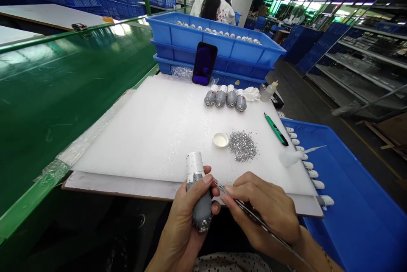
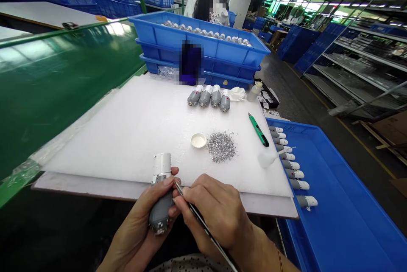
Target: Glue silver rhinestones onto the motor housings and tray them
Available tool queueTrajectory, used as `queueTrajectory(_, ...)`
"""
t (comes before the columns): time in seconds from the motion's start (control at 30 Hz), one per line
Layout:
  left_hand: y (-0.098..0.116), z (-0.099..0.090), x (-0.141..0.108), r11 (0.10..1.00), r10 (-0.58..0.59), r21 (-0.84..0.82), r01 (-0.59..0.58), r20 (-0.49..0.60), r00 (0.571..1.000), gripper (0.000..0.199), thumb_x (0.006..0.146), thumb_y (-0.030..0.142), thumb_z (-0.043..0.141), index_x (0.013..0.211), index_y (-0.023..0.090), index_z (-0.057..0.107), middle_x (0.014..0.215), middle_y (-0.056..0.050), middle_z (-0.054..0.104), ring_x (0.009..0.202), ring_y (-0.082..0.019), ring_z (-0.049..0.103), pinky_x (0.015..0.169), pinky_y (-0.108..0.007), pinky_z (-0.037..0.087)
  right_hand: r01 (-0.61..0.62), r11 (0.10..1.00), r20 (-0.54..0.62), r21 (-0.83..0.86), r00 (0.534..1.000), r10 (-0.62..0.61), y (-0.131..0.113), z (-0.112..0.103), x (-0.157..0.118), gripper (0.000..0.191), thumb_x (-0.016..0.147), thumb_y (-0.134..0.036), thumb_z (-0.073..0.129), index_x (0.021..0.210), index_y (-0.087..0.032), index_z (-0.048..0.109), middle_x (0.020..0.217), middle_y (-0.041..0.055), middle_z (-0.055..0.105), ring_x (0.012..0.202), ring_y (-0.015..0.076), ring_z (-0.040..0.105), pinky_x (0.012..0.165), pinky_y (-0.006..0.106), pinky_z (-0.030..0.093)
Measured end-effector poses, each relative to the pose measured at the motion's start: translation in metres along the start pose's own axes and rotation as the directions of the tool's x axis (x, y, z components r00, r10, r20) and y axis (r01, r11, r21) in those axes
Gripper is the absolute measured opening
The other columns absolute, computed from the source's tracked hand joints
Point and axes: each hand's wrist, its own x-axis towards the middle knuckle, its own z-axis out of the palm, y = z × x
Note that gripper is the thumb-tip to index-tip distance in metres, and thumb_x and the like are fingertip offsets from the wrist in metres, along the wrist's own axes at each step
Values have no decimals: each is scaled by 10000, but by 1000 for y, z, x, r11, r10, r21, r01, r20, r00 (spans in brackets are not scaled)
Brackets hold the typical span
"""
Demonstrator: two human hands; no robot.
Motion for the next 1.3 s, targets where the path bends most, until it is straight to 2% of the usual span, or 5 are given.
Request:
queueTrajectory(0.2,0,0,1,999,-32,-14,31,-17,999,222,805,150,728,1020,133,677,658,-8,664,483,-62,563,495,-157,499,-18,998,-20,63,1000,20,-2,-1,-3,200,871,4,564,985,-153,614,743,47,686,653,149,606,565,253,500)
queueTrajectory(0.43,1,-3,6,996,-85,-19,87,85,993,178,820,122,705,994,87,705,662,-26,640,550,-72,553,458,-147,453,-397,878,87,268,917,388,1,-13,-2,126,897,-183,646,775,-186,611,670,-22,578,570,93,519,515,234,390)
queueTrajectory(0.73,2,-6,8,995,-103,20,101,100,990,210,827,111,696,1033,74,678,682,-35,646,574,-80,561,435,-144,435,-490,795,199,357,872,448,7,-17,-2,132,915,-231,636,783,-225,637,692,-41,601,587,98,509,528,242,380)
queueTrajectory(1.07,1,-11,8,994,-80,82,69,132,988,215,851,153,687,1061,108,675,698,-19,650,588,-78,547,472,-149,438,-455,814,173,361,890,421,4,-16,0,171,915,-187,611,744,-194,595,674,-38,593,572,86,492,527,224,375)
queueTrajectory(1.3,3,-13,7,985,-87,161,61,162,983,207,890,292,639,971,117,717,801,-47,675,618,-96,559,527,-188,468,-611,788,59,72,792,608,50,-16,26,272,875,-314,630,647,-185,560,570,-40,504,556,108,446,515,241,338)
